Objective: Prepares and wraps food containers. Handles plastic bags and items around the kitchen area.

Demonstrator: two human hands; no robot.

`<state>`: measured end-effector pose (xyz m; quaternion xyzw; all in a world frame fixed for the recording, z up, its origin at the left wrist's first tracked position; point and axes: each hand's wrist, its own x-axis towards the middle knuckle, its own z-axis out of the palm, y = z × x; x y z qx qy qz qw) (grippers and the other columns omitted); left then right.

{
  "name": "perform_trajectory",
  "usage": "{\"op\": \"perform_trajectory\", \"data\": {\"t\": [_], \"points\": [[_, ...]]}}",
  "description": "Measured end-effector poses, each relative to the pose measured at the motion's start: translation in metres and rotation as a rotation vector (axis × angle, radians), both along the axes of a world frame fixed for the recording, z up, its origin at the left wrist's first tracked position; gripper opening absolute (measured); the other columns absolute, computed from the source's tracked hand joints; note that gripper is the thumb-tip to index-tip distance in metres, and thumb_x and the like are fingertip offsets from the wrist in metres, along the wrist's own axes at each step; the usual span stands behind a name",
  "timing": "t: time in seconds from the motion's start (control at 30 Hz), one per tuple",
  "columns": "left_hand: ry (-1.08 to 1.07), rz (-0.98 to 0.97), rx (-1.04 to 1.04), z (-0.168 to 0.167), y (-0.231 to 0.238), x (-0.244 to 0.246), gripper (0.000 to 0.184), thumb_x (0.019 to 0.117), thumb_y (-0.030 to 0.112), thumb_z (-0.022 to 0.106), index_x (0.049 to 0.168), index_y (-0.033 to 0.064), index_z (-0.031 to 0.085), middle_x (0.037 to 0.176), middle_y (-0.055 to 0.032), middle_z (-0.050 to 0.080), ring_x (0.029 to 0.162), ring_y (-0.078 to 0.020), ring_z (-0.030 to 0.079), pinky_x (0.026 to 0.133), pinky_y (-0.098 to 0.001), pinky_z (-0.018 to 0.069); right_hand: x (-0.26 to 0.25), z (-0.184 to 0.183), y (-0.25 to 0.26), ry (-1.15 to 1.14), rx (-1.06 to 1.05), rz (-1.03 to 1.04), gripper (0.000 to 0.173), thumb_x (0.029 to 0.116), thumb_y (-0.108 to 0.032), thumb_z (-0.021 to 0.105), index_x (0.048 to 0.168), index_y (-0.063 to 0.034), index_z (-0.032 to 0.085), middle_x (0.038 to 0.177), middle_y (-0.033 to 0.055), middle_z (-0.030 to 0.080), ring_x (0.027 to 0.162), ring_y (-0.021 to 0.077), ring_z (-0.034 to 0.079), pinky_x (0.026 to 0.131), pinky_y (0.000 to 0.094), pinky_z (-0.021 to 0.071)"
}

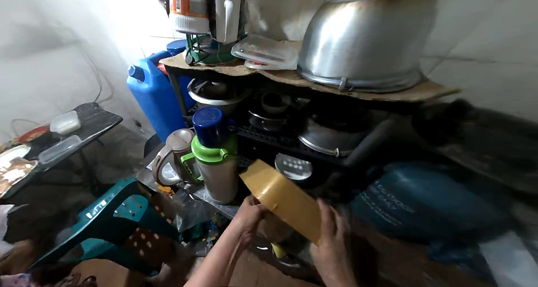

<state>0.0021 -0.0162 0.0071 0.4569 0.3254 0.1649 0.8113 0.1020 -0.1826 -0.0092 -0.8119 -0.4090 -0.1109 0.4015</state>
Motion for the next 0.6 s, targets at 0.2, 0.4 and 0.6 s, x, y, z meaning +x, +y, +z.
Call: {"op": "perform_trajectory", "data": {"t": [0.2,0.4,0.6], "points": [[0.026,-0.083,0.080,-0.006,0.015,0.000,0.049,0.0907,-0.010,0.053,0.139,-0.0010,0.048,0.121,-0.0098,0.063,0.098,-0.0120,0.064,0.085,-0.0299,0.0550,0.018,0.006,0.001,-0.069,0.168,0.001,0.075,0.0677,0.017,0.057,0.142,0.0129,0.047,0.136,0.0423,0.046,0.122,0.0493,0.056,0.100,0.0467,0.0523],[-0.032,0.058,-0.013,0.006,-0.003,-0.002,0.025,0.0970,-0.005,0.052,0.121,0.0026,0.053,0.100,-0.0040,0.068,0.090,-0.0103,0.067,0.082,-0.0296,0.0576,0.003,-0.008,-0.003,-0.076,0.107,0.032,0.076,0.0660,0.014,0.065,0.140,0.0083,0.052,0.132,0.0403,0.049,0.117,0.0479,0.060,0.094,0.0478,0.0556],[0.040,-0.093,0.111,-0.007,0.019,0.001,0.053,0.0900,-0.007,0.053,0.142,-0.0002,0.047,0.130,-0.0117,0.060,0.105,-0.0134,0.063,0.088,-0.0308,0.0542,0.023,0.020,-0.005,-0.027,0.235,-0.045,0.071,0.0724,0.016,0.057,0.142,0.0162,0.043,0.139,0.0425,0.044,0.127,0.0495,0.052,0.106,0.0503,0.0471]]}}
